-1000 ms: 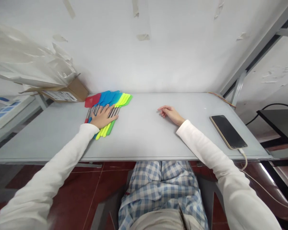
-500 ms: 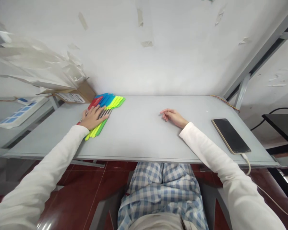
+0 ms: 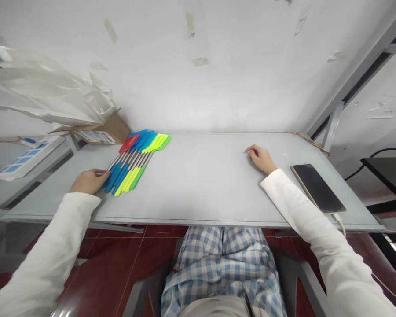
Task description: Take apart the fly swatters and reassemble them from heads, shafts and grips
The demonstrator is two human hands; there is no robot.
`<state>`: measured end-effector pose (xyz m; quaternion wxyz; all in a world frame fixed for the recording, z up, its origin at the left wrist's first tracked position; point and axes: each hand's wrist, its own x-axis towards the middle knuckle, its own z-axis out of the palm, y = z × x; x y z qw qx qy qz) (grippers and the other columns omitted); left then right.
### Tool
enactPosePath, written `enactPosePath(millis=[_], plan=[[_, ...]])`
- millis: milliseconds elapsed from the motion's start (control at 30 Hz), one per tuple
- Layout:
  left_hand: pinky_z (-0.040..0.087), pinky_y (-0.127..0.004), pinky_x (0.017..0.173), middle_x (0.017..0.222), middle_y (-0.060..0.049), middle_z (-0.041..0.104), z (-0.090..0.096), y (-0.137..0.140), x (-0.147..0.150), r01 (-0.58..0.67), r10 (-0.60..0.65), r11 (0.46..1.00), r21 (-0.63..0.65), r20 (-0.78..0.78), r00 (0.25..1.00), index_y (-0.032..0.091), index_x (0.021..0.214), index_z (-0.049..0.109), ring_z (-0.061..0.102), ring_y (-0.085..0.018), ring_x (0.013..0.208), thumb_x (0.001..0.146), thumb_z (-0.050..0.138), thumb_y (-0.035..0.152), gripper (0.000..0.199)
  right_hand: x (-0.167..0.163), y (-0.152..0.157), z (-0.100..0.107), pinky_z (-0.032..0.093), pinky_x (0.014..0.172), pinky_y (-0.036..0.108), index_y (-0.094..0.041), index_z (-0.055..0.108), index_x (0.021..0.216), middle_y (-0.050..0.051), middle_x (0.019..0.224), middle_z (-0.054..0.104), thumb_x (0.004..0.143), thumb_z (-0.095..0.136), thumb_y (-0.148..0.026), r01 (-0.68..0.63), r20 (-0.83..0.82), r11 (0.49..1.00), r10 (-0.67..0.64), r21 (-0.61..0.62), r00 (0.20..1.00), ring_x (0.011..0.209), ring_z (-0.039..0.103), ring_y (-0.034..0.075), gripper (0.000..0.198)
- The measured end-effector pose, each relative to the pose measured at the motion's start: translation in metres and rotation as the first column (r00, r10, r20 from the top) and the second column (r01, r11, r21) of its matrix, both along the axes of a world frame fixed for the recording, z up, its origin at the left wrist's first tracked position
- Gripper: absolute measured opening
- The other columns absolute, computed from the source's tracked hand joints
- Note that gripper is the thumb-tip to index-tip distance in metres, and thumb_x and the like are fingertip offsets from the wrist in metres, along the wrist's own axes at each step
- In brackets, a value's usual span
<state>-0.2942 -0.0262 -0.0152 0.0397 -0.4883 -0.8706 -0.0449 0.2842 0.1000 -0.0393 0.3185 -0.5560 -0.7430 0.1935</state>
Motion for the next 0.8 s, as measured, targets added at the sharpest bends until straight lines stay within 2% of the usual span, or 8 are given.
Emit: enactPosePath(millis=[67,133,267,433,533,633,700,800], plan=[[0.048,-0.030,0.074,0.090,-0.007,0.076,0.004,0.005,0.000,-0.083,0.086,0.995,-0.052,0.060,0.994,0.018,0.094,0.069,0.067,-0.024,0.085,0.078,0.045,0.042,0.038,-0.001,0.000,-0.002,0.042,0.071,0.030,-0.015,0.070,0.101,0.004,0.071,0.062,0.085,0.038,-0.024,-0.020,0.022,1.000,0.020,-0.001,1.000,0.063,0.052,0.017,0.037],[0.048,-0.029,0.074,0.088,-0.005,0.075,0.008,0.009,0.002,-0.108,0.112,0.993,-0.052,0.089,0.990,0.020,0.093,0.067,0.067,-0.023,0.086,0.078,0.047,0.043,0.035,-0.005,-0.001,-0.004,0.043,0.074,0.031,-0.015,0.070,0.099,0.004,0.074,0.063,0.084,0.038,-0.023,-0.080,0.071,0.996,0.078,0.031,0.994,0.064,0.052,0.017,0.036],[0.048,-0.031,0.080,0.096,-0.008,0.073,0.011,0.006,0.016,-0.108,0.105,0.993,0.048,0.060,0.993,0.019,0.094,0.063,0.065,-0.024,0.095,0.080,0.044,0.038,0.030,-0.009,-0.002,-0.005,0.044,0.079,0.032,-0.015,0.069,0.100,0.008,0.086,0.067,0.084,0.038,-0.022,-0.143,0.113,0.989,0.137,0.049,0.984,0.069,0.053,0.018,0.036],[0.048,-0.033,0.078,0.107,-0.010,0.071,0.027,-0.007,0.056,-0.107,0.095,0.979,0.175,0.074,0.993,0.019,0.112,0.056,0.064,-0.026,0.095,0.084,0.044,0.040,0.037,-0.011,-0.004,-0.005,0.044,0.083,0.034,-0.014,0.069,0.100,0.010,0.093,0.068,0.084,0.038,-0.020,-0.161,0.109,0.985,0.153,0.065,0.982,0.076,0.056,0.019,0.035],[0.047,-0.031,0.077,0.103,-0.005,0.070,0.037,-0.014,0.092,0.071,-0.097,0.967,0.245,0.096,0.991,0.022,0.113,0.055,0.065,-0.023,0.089,0.085,0.047,0.042,0.035,-0.018,-0.010,-0.002,0.043,0.078,0.033,-0.015,0.070,0.102,0.007,0.085,0.067,0.087,0.040,-0.025,-0.153,0.025,0.988,0.152,0.021,0.988,0.069,0.052,0.017,0.035],[0.047,-0.028,0.076,0.101,-0.004,0.070,0.035,-0.012,0.133,0.300,-0.344,0.907,0.297,0.109,0.933,0.023,0.111,0.056,0.066,-0.020,0.088,0.085,0.047,0.041,0.033,-0.027,-0.016,0.003,0.044,0.073,0.030,-0.016,0.067,0.112,0.008,0.091,0.068,0.093,0.040,-0.043,-0.192,-0.215,0.977,0.169,-0.089,0.962,0.069,0.052,0.016,0.042],[0.047,-0.028,0.079,0.099,-0.005,0.070,0.029,-0.003,0.161,0.476,-0.509,0.839,0.264,0.075,0.857,0.022,0.110,0.058,0.066,-0.020,0.087,0.086,0.046,0.039,0.032,-0.030,-0.018,0.008,0.045,0.070,0.029,-0.017,0.063,0.120,0.011,0.103,0.069,0.094,0.033,-0.057,-0.276,-0.441,0.944,0.173,-0.181,0.881,0.073,0.057,0.016,0.056],[0.047,-0.030,0.086,0.098,-0.007,0.070,0.019,0.023,0.204,0.672,-0.686,0.715,0.195,0.010,0.727,0.019,0.107,0.059,0.066,-0.021,0.093,0.086,0.043,0.036,0.031,-0.032,-0.018,0.014,0.047,0.067,0.031,-0.017,0.058,0.125,0.015,0.115,0.067,0.091,0.026,-0.069,-0.390,-0.661,0.880,0.125,-0.270,0.740,0.077,0.063,0.019,0.070]])
